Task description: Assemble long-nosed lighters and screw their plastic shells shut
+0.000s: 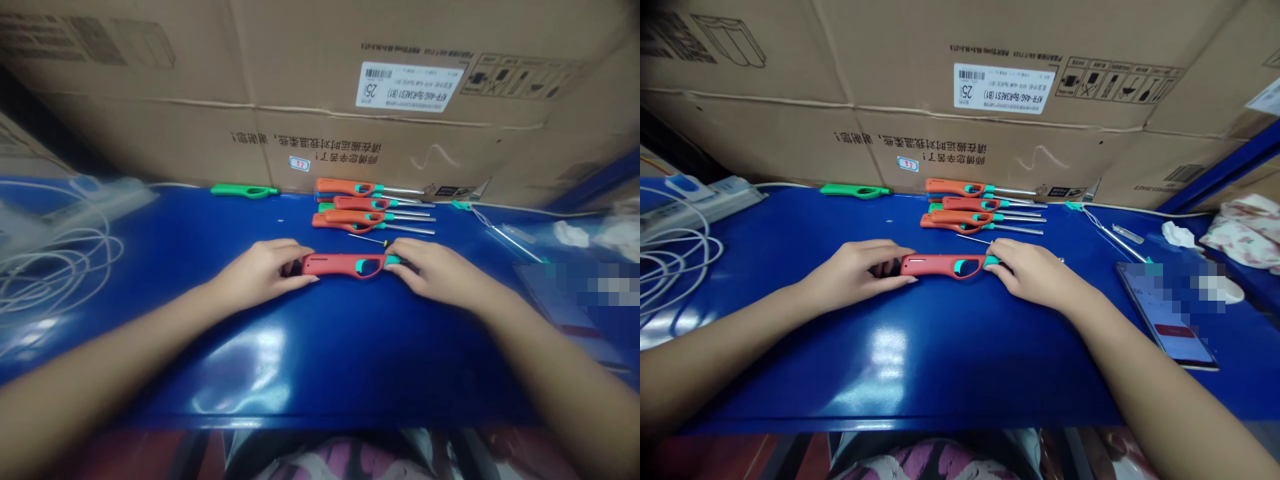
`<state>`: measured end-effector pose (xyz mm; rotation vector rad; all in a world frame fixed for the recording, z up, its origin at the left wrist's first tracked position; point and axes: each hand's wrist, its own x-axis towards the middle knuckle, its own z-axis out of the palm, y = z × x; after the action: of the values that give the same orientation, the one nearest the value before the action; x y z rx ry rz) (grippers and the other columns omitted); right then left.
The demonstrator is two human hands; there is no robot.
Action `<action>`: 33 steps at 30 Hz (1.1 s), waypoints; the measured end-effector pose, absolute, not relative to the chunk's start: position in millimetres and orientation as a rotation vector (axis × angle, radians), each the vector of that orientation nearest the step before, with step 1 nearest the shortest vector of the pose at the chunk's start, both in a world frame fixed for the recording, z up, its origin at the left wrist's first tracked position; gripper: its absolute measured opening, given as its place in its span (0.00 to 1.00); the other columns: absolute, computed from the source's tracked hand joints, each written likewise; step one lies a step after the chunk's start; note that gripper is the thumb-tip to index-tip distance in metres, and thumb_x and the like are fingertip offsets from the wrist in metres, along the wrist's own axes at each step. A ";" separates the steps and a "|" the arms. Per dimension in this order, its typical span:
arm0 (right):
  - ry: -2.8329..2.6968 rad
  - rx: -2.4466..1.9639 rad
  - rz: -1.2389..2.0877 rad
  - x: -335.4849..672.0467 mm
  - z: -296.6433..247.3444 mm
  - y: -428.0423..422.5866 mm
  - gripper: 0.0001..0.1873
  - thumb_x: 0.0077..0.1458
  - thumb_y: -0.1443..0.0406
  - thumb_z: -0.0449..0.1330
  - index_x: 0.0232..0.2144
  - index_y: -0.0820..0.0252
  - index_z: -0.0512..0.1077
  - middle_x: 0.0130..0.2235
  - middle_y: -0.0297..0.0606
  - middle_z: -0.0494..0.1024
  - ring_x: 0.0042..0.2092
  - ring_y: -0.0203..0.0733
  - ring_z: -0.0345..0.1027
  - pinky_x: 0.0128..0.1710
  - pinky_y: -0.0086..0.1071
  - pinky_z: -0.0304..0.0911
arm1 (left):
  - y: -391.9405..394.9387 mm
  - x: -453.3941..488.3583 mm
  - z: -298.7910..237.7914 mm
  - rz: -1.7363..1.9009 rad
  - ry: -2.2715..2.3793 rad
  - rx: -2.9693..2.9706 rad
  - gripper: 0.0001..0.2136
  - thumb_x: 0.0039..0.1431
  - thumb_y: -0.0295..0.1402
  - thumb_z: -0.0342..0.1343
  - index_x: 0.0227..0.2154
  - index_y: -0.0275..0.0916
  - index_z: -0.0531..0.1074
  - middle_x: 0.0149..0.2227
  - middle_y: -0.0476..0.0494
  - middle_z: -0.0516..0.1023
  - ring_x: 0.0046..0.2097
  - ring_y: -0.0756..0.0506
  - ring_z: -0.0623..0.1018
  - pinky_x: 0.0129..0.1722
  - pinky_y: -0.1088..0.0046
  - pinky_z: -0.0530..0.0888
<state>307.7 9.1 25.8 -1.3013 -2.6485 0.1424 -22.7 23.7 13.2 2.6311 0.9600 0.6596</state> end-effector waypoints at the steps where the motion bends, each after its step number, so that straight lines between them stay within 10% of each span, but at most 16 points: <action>1: -2.657 -1.300 0.152 308.1 25.9 9.4 0.10 0.68 0.60 0.52 0.41 0.59 0.70 0.40 0.42 0.78 0.39 0.47 0.73 0.37 0.36 0.64 | 23.3 -22.9 13.2 0.632 0.952 2.650 0.19 0.65 0.42 0.60 0.51 0.34 0.75 0.36 0.44 0.77 0.34 0.48 0.76 0.35 0.74 0.71; 23: -2.758 -1.155 0.041 309.0 36.6 8.4 0.12 0.61 0.55 0.60 0.37 0.57 0.74 0.36 0.38 0.77 0.39 0.45 0.69 0.45 0.40 0.58 | 22.7 -22.5 10.6 0.520 0.967 2.692 0.18 0.62 0.48 0.61 0.47 0.40 0.79 0.43 0.44 0.80 0.44 0.43 0.79 0.42 0.69 0.75; 33: -2.491 -1.803 -0.269 317.5 17.8 18.6 0.13 0.63 0.60 0.57 0.46 0.62 0.72 0.46 0.48 0.75 0.49 0.58 0.69 0.44 0.46 0.64 | 49.9 -34.7 7.7 0.724 1.232 2.478 0.19 0.58 0.52 0.62 0.43 0.42 0.81 0.41 0.44 0.80 0.43 0.43 0.78 0.42 0.68 0.74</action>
<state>317.5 18.6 17.8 -1.8032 -2.4910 -0.2690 -34.7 49.9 7.7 2.4776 1.2320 0.7243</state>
